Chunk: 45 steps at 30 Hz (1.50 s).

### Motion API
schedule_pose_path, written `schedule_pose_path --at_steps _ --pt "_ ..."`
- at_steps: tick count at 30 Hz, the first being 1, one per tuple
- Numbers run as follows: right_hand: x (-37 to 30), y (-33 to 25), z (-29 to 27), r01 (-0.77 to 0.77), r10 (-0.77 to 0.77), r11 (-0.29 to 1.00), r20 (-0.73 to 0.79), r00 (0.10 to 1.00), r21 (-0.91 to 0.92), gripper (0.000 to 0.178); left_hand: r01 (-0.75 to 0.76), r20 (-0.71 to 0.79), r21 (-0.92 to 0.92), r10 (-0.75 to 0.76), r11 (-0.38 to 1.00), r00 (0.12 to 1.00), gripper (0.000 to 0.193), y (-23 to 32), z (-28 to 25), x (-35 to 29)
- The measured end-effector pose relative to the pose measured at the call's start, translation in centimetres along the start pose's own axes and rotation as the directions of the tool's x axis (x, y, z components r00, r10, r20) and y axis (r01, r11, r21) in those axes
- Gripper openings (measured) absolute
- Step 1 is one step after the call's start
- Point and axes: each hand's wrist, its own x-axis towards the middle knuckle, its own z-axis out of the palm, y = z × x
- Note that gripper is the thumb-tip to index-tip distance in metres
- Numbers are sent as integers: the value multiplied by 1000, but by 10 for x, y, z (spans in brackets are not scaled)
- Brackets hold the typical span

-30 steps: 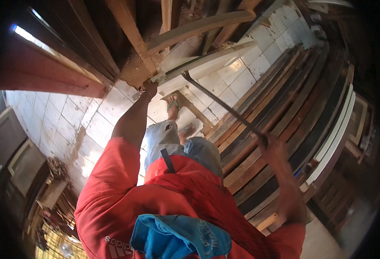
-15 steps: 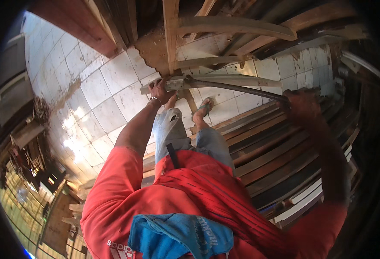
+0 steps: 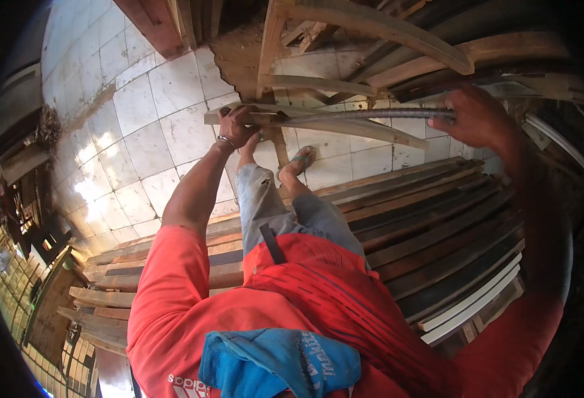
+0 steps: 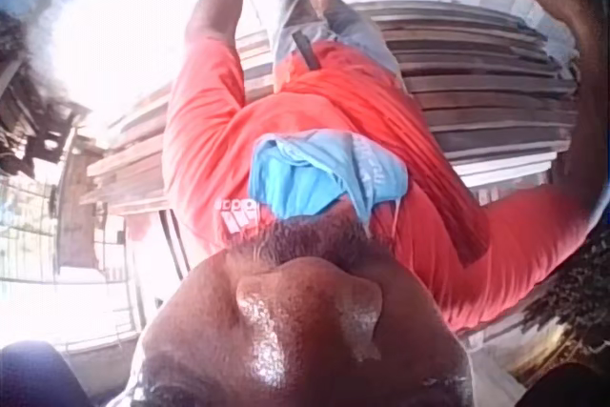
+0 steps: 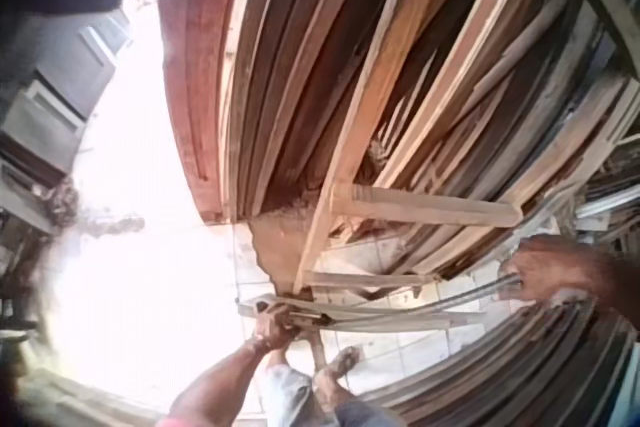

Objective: The person prepares a small wooden block by hammering nails into it and then assembles a large wooden door frame by aligning its segments on the workshop floor.

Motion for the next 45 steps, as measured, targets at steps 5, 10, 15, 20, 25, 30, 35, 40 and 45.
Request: schedule_pose_path --at_steps 5,10,15,20,25,30,35,40,45 --pt "19 1 -7 142 -221 953 -293 930 -267 38 -53 -14 -2 53 999 999 46 3 0 -19" --pt "46 10 -9 241 -294 929 -161 942 -282 35 -65 13 -28 65 998 998 43 7 0 -41" --pt "60 10 4 264 -310 926 -145 940 -270 33 -75 -11 -2 75 997 997 43 7 1 -56" --pt "88 15 29 237 -257 963 -170 952 -127 34 -32 12 28 32 999 999 40 13 1 -69" --pt "90 13 31 234 -245 969 -212 946 -76 38 -38 16 49 37 998 999 41 12 2 -63" --pt "78 1 20 157 -157 988 -93 983 -6 47 -56 -32 85 59 995 998 42 12 2 -56" --pt "98 15 36 113 -116 993 -112 987 -34 48 -44 -3 21 44 999 999 39 16 1 -60" --pt "76 -19 33 195 -204 978 -143 968 -74 47 -15 8 43 14 999 1000 42 14 7 -83" --pt "56 -50 9 241 -275 952 -182 944 -190 50 -12 1 31 12 999 1000 43 13 6 -87"
